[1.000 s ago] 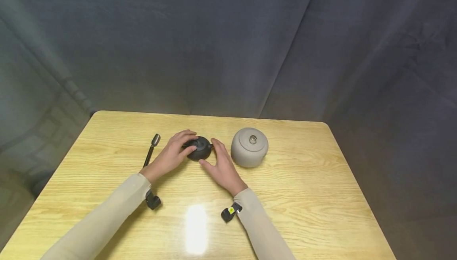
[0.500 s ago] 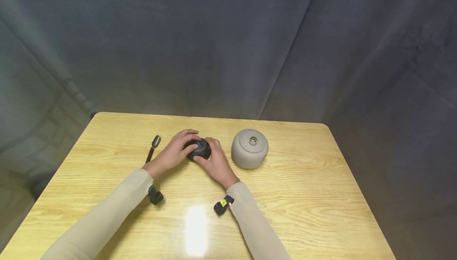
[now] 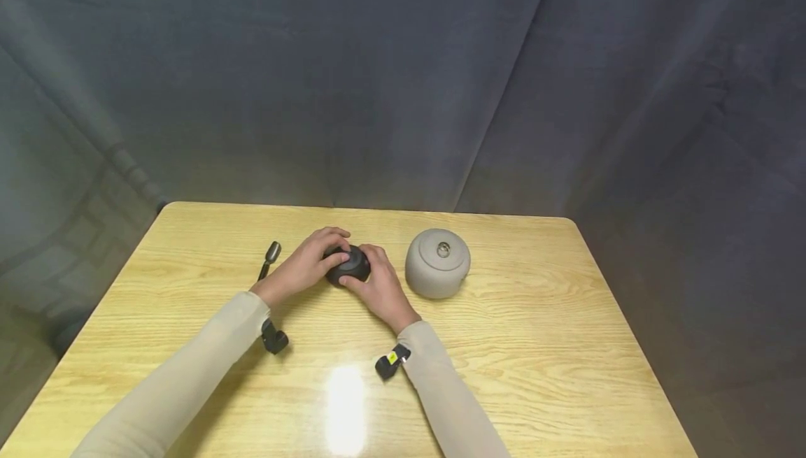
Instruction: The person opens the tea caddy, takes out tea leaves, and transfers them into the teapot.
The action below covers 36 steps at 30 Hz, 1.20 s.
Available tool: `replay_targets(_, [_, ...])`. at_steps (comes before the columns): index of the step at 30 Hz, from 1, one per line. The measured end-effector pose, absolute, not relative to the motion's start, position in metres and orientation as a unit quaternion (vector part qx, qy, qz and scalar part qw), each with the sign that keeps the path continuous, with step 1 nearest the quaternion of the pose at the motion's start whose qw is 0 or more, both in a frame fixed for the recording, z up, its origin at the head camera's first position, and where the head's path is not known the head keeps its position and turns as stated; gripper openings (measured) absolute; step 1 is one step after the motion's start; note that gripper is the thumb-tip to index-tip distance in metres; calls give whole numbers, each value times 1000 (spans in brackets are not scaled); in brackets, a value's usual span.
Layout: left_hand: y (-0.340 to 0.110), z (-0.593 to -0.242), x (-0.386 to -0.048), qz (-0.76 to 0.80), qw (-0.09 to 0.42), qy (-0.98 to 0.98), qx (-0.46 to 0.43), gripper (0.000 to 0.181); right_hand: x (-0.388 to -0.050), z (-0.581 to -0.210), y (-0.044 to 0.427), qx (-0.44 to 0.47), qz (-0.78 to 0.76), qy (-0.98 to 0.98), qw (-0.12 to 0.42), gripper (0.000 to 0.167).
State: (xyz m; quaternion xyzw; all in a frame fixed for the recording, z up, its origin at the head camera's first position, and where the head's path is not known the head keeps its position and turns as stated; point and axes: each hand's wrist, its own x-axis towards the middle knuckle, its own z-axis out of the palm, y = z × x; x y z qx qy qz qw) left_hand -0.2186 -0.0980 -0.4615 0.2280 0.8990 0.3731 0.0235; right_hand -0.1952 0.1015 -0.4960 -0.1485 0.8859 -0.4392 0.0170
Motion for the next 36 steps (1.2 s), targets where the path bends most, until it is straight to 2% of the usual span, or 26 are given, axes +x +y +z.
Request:
replay_targets(7, [-100,-458,-220,392,3,893,222,11,-196,-494,97,-150,-437,886,19,73])
replay_targets(12, [-102,-448,-218,405,-1,889,212,14,-197,-492,97,-152,-438,886,18,73])
replay_targets(22, [-111,-432,-204,393,-11,896,207,11,-199,-492,102,-147,-431,890,14,77])
replay_targets(36, [-140,-443,-172,373,-6,901,223,9,-198,-489,101,-139,-434,890,18,76])
